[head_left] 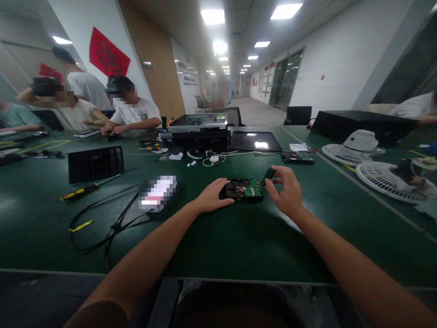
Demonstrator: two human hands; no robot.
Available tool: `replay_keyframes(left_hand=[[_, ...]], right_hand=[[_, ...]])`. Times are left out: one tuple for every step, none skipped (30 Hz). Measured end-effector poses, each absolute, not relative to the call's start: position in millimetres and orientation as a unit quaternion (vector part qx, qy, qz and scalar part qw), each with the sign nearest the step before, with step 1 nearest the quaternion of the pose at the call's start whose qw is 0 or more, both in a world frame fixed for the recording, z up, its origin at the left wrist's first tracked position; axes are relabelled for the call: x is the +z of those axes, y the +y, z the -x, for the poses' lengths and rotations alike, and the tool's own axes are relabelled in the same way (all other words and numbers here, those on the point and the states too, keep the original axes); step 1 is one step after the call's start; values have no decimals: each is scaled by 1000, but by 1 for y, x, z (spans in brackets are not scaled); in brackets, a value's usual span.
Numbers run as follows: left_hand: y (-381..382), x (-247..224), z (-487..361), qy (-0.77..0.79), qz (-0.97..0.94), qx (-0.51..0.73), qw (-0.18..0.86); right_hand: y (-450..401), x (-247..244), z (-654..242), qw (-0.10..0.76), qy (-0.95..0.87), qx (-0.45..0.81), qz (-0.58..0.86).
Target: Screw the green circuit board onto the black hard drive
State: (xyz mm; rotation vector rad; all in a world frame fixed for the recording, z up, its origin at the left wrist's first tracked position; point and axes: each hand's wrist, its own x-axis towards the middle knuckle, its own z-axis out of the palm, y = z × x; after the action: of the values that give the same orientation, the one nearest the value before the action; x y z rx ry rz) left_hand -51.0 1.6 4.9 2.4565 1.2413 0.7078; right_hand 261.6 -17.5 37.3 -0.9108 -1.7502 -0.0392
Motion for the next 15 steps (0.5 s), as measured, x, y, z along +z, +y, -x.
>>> replay_keyframes(left_hand=[[2,5,51,431,-855,247,150],[2,5,51,431,-855,248,150],[2,4,51,432,-854,249,149],[2,4,51,433,-853,249,148],[2,3,51,435,-853,248,147],[3,3,51,436,-853,247,146],[3,2,52,436,-854,245,144],[4,1,52,436,-854,244,142],[4,1,52,435,-855,243,141],[5,0,52,434,-856,242,141],[5,0,52,433,-857,242,141],[5,0,52,432,-857,243,141],[5,0,52,431,-857,245,142],[5,0,52,430,-857,246,143],[5,0,51,428,-857,248,143]], right_hand=[[-18,37,-261,554,-740,-5,381],[-18,36,-261,556,-741,8,377],[-18,35,-261,557,-741,20,375],[-18,34,-261,557,-740,29,376],[-18,34,-261,556,-738,33,380],[-18,33,-261,556,-735,32,388],[-17,33,-262,555,-731,29,395],[-17,32,-262,556,-728,25,400],[-16,32,-263,556,-727,21,403],[-16,32,-263,556,-726,16,403],[-15,32,-264,556,-728,11,401],[-14,31,-264,556,-729,6,399],[-14,31,-265,556,-730,1,397],[-13,31,-265,556,-732,-3,395],[-13,32,-265,556,-733,-5,393]])
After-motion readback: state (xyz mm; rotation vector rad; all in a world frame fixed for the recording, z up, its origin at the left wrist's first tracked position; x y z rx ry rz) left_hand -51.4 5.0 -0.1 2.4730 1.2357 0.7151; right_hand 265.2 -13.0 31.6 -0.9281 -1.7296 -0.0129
